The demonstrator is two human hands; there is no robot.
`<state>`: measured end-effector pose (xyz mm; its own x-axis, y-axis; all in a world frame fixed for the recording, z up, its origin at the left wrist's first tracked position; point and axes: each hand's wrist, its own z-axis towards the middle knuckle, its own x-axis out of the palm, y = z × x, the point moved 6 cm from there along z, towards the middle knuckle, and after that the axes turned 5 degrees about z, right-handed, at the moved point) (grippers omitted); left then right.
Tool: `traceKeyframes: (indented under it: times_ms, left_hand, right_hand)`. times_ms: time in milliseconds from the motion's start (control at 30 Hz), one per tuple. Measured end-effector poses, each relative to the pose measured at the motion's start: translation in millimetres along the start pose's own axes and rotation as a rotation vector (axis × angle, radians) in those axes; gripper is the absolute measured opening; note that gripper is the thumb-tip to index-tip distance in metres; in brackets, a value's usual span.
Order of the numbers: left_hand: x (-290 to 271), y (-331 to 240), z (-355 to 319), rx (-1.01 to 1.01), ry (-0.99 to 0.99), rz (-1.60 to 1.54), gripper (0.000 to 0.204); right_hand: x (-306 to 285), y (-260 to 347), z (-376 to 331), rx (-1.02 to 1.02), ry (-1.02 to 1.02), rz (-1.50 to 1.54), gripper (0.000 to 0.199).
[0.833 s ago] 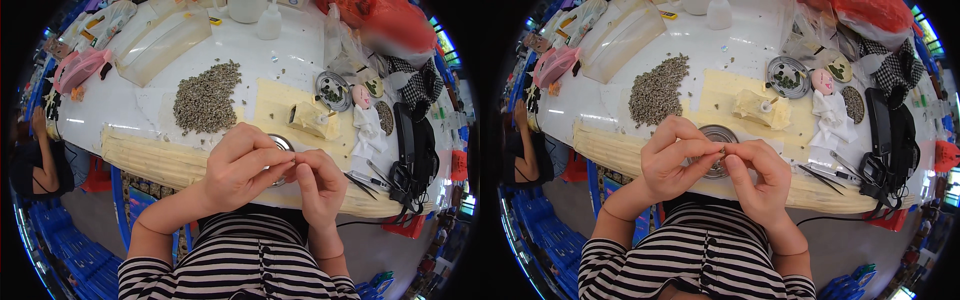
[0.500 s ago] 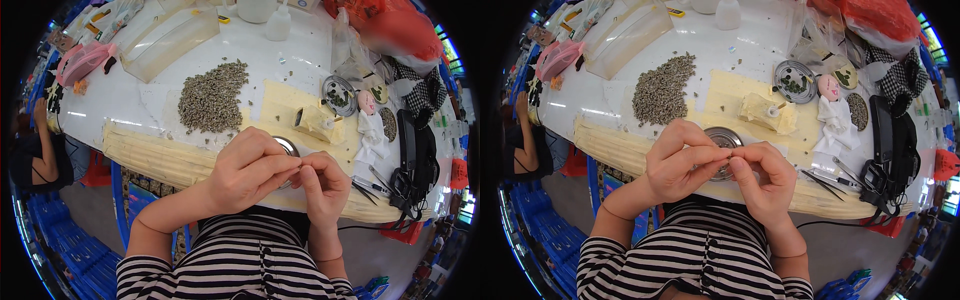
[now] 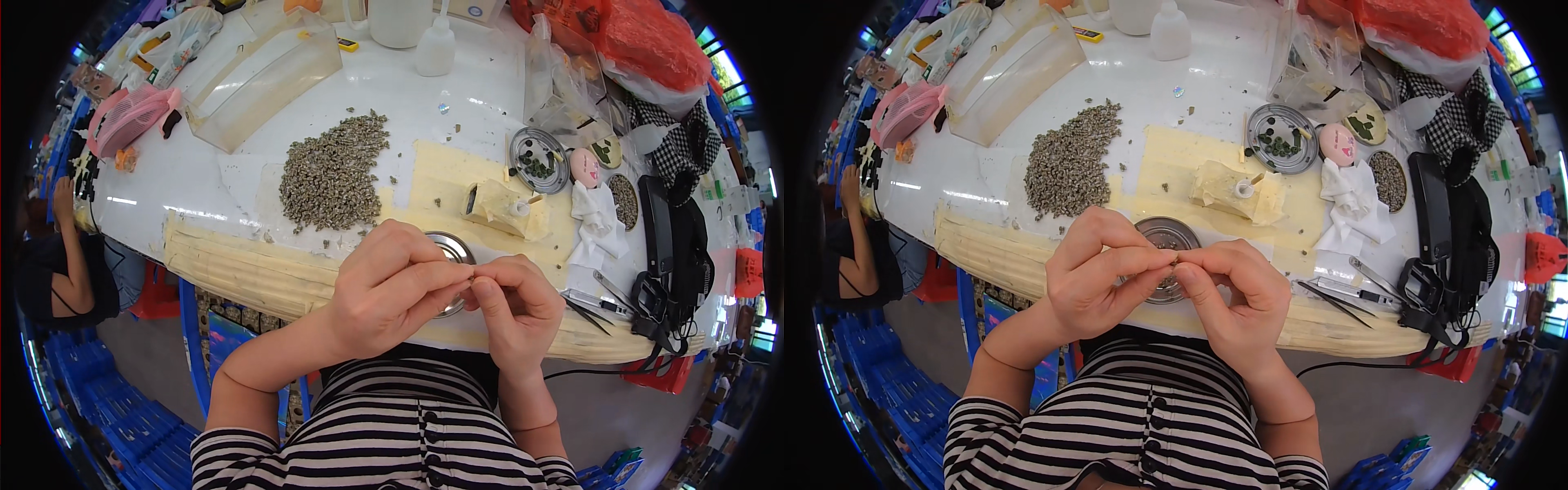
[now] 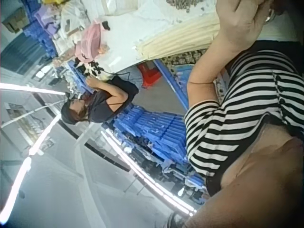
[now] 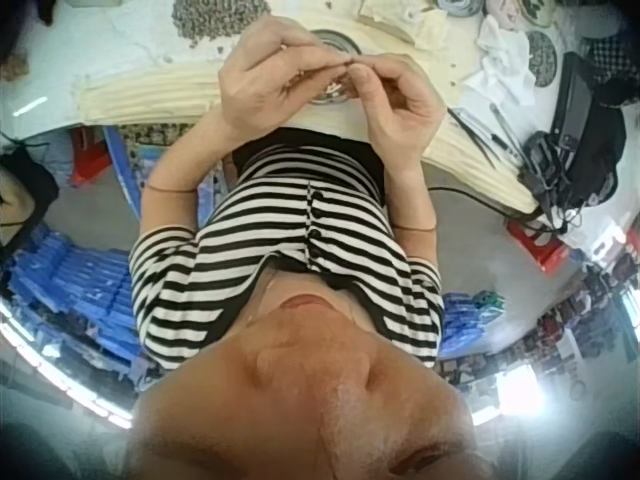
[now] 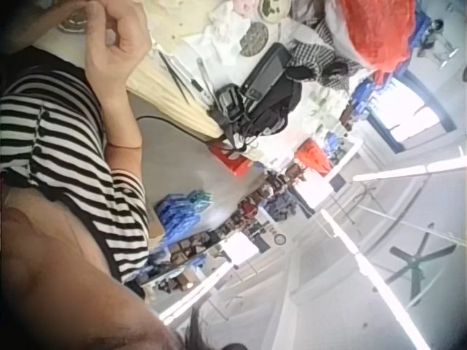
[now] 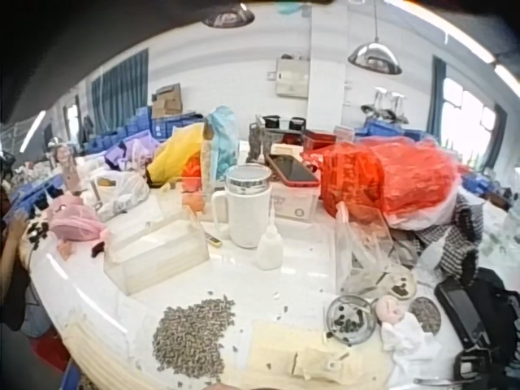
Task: The person picks up a small metal piece and a thin wire from a tray, then inserts the wire into a small hole in the metal piece by hand while working over a table.
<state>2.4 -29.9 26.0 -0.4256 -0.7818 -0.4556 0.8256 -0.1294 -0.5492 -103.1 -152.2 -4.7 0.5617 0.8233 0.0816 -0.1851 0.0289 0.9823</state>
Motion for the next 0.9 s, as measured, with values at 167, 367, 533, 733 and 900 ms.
traceKeyframes:
  times_ms: [167, 367, 533, 733, 900]
  left_hand:
    - [1, 0, 1, -0.008, -0.004, -0.007, 0.027]
    - [-6, 2, -1, -0.050, 0.068, 0.044, 0.028]
    - [-9, -3, -6, -0.050, 0.302, 0.168, 0.029]
    - [-4, -1, -14, -0.047, 0.342, 0.273, 0.029]
    - [-29, 1, -6, -0.152, 0.232, 0.272, 0.023]
  right_hand:
    - [-1, 1, 0, -0.022, -0.009, -0.036, 0.013]
    - [-2, 6, 1, -0.080, -0.035, -0.035, 0.015]
    - [-1, 6, 1, -0.083, 0.004, -0.091, 0.021]
    - [1, 6, -1, -0.071, 0.004, -0.097, 0.021]
    - [-1, 6, -1, -0.068, -0.010, -0.045, 0.017]
